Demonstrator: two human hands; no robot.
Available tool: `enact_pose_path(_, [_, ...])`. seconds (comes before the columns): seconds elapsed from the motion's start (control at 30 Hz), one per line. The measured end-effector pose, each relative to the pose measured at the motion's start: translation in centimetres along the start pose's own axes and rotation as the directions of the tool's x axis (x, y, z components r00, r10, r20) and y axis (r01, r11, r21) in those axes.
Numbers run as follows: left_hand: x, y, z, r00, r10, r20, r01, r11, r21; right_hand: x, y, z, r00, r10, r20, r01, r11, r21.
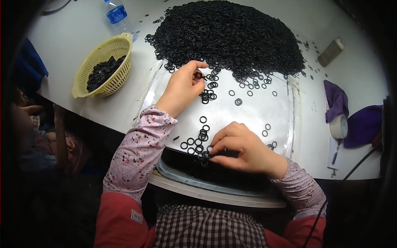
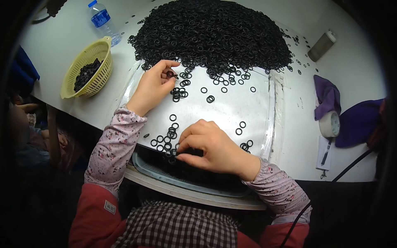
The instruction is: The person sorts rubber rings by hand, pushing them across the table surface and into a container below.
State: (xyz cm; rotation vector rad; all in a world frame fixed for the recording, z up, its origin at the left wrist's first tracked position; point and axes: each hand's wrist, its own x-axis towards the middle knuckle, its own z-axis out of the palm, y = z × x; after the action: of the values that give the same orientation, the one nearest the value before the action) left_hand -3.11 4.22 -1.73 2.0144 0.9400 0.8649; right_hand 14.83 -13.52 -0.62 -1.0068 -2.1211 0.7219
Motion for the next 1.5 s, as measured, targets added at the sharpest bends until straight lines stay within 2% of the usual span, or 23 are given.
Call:
enact_pose_path(0.13, [0.1,0.0,0.7,1.000,0.003,0.005,-0.003,1.000,-0.030,-0.5,-1.7,0.1,0.992,0.025,0.122,-0.049,0.980,0.193])
enact_pose_path(0.23, [0.1,0.0,1.1,1.000,0.010,0.020,-0.009,0.998,-0.067,1.2,-1.8,-1.2,0.974,0.212,0.083,-0.228,0.907,0.355])
enact_pose_path(0.27, [0.0,0.0,1.2,0.999,0.015,0.028,-0.012,0.996,-0.084,2.4,-0.2,-2.1,0.998,0.058,-0.030,-0.055,0.994,0.095])
enact_pose_path(0.33, [-0.3,0.7,1.2,1.000,-0.015,0.020,0.017,0.995,-0.097,4.5,3.5,-3.7,0.967,0.014,-0.256,-0.081,0.964,-0.254])
enact_pose_path(0.37, [-0.3,1.0,1.1,0.999,-0.028,0.016,0.030,0.995,-0.090,5.4,4.9,-4.8,0.954,-0.020,-0.299,-0.139,0.856,-0.499])
enact_pose_path(0.4, [-0.3,1.2,1.1,0.999,-0.041,0.011,0.041,0.996,-0.084,5.9,6.6,-5.8,0.943,0.043,-0.330,-0.245,0.760,-0.602])
enact_pose_path(0.43, [-0.4,1.0,1.2,1.000,0.004,-0.018,-0.005,0.998,-0.060,6.3,8.3,-6.4,0.938,0.058,-0.342,-0.281,0.705,-0.651])
enact_pose_path(0.47, [-0.3,1.1,1.2,1.000,-0.013,0.010,0.013,0.998,-0.066,6.6,9.5,-6.9,0.932,0.071,-0.355,-0.314,0.646,-0.696])
enact_pose_path(0.53, [-0.3,1.1,0.9,0.996,-0.051,0.067,0.056,0.995,-0.077,6.2,9.7,-6.8,0.944,0.107,-0.312,-0.305,0.642,-0.703])
enact_pose_path(0.57, [-0.4,1.1,1.1,0.999,-0.024,0.045,0.029,0.993,-0.110,5.9,9.7,-6.7,0.949,0.127,-0.288,-0.300,0.641,-0.706])
enact_pose_path(0.67, [-0.6,1.2,1.3,0.997,-0.004,0.079,0.012,0.995,-0.101,3.7,8.0,-5.8,0.975,0.165,-0.148,-0.222,0.728,-0.649])
enact_pose_path(0.7, [-0.8,1.9,1.4,0.993,-0.021,0.117,0.033,0.994,-0.102,3.0,7.4,-5.6,0.984,0.095,-0.153,-0.173,0.730,-0.661])
enact_pose_path(0.8, [-2.0,2.9,2.7,0.978,0.103,0.182,-0.089,0.992,-0.085,1.1,5.3,-6.4,0.987,0.123,-0.098,-0.157,0.832,-0.532])
enact_pose_path(0.83, [-2.3,3.5,3.0,0.971,0.060,0.233,-0.034,0.992,-0.118,0.7,4.6,-6.7,0.993,0.052,-0.103,-0.101,0.825,-0.555])
enact_pose_path(0.93, [-2.8,4.3,3.4,0.975,0.020,0.223,0.022,0.983,-0.184,-0.1,4.1,-7.8,0.975,0.158,-0.154,-0.196,0.940,-0.278])
enact_pose_path(0.97, [-2.7,4.5,3.4,0.979,-0.020,0.203,0.055,0.984,-0.168,0.0,4.2,-7.7,0.953,0.087,-0.291,-0.173,0.943,-0.284])
enact_pose_path(1.03, [-2.3,3.4,3.5,0.989,-0.004,0.147,0.036,0.975,-0.217,0.3,4.5,-8.3,0.923,0.147,-0.355,-0.245,0.937,-0.249])
enact_pose_path(1.1, [-2.0,3.2,3.0,0.990,-0.030,0.141,0.060,0.975,-0.214,0.1,5.0,-8.7,0.903,0.145,-0.405,-0.276,0.917,-0.287])
enact_pose_path(1.2, [-1.8,3.5,2.4,0.987,-0.067,0.144,0.096,0.975,-0.201,-0.2,4.6,-8.8,0.871,0.272,-0.409,-0.378,0.903,-0.204])
enact_pose_path(1.3, [-1.9,3.2,2.4,0.990,-0.050,0.129,0.074,0.980,-0.184,-0.1,4.6,-8.6,0.884,0.267,-0.384,-0.381,0.887,-0.260])
enact_pose_path(1.4, [-1.8,2.8,2.4,0.994,-0.009,0.106,0.021,0.994,-0.111,-0.6,4.1,-8.8,0.939,0.291,-0.183,-0.339,0.875,-0.345])
enact_pose_path(1.43, [-1.8,2.6,2.4,0.995,0.011,0.096,-0.003,0.997,-0.080,-0.4,3.2,-9.3,0.923,0.370,-0.110,-0.385,0.873,-0.299])
enact_pose_path(1.5, [-1.8,2.6,2.4,0.996,-0.001,0.089,0.008,0.997,-0.081,0.0,2.5,-9.4,0.822,0.564,-0.082,-0.568,0.823,-0.032])
